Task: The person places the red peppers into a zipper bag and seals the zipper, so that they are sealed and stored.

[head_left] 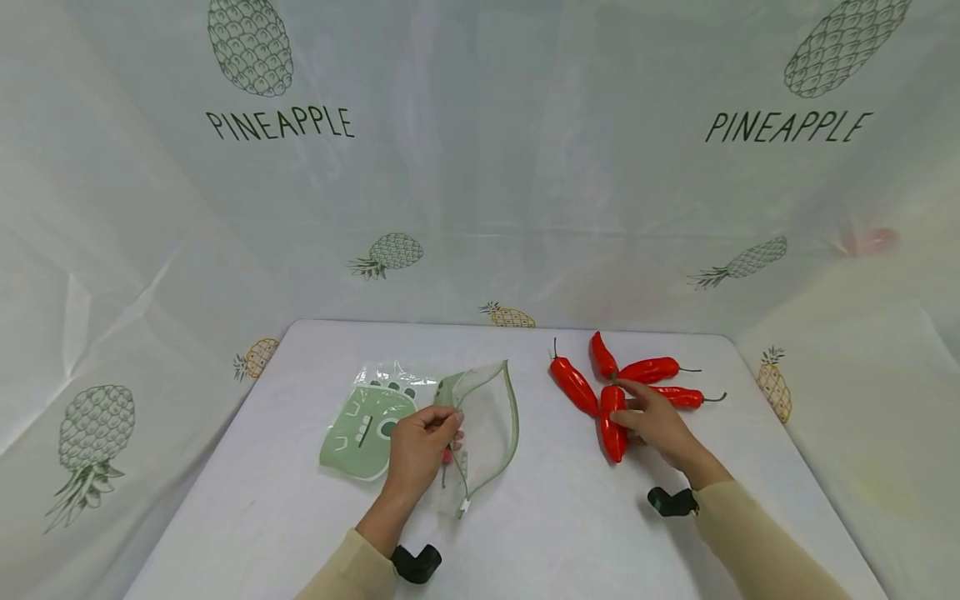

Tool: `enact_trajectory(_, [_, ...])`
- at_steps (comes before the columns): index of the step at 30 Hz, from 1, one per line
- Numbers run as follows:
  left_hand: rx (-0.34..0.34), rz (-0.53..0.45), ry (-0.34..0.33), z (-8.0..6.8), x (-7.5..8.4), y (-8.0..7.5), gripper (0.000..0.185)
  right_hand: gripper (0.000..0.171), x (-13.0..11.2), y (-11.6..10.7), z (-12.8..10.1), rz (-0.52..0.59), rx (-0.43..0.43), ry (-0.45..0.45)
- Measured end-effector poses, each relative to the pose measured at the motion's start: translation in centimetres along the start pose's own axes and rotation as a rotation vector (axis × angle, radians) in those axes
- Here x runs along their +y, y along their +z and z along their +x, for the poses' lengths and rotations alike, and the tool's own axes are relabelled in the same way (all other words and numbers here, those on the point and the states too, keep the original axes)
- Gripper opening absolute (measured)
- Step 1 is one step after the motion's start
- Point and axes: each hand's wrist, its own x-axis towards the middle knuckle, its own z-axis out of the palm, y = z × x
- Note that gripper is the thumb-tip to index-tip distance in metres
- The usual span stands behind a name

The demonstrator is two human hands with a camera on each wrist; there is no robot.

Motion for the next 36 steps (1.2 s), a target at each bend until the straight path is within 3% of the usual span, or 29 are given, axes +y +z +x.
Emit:
enact_trajectory(16, [-0.003,0.006,0.011,0.0,-0.2,0.0,0.012,0.089,-0.3,1.9,-1.3,0.152,0.022,0.007])
enact_trajectory(25, [-0.009,0.012,0.002,0.1,-0.1,-0.1,0.012,0.084,-2.1,2.7,-2.1,0.220,0.051,-0.050])
enact_trajectory(36, [-0.011,0.017,0.010,0.3,0.0,-0.1,0.014,0.079,-5.1,4.2,-2.9,0.250,0.027,-0.095])
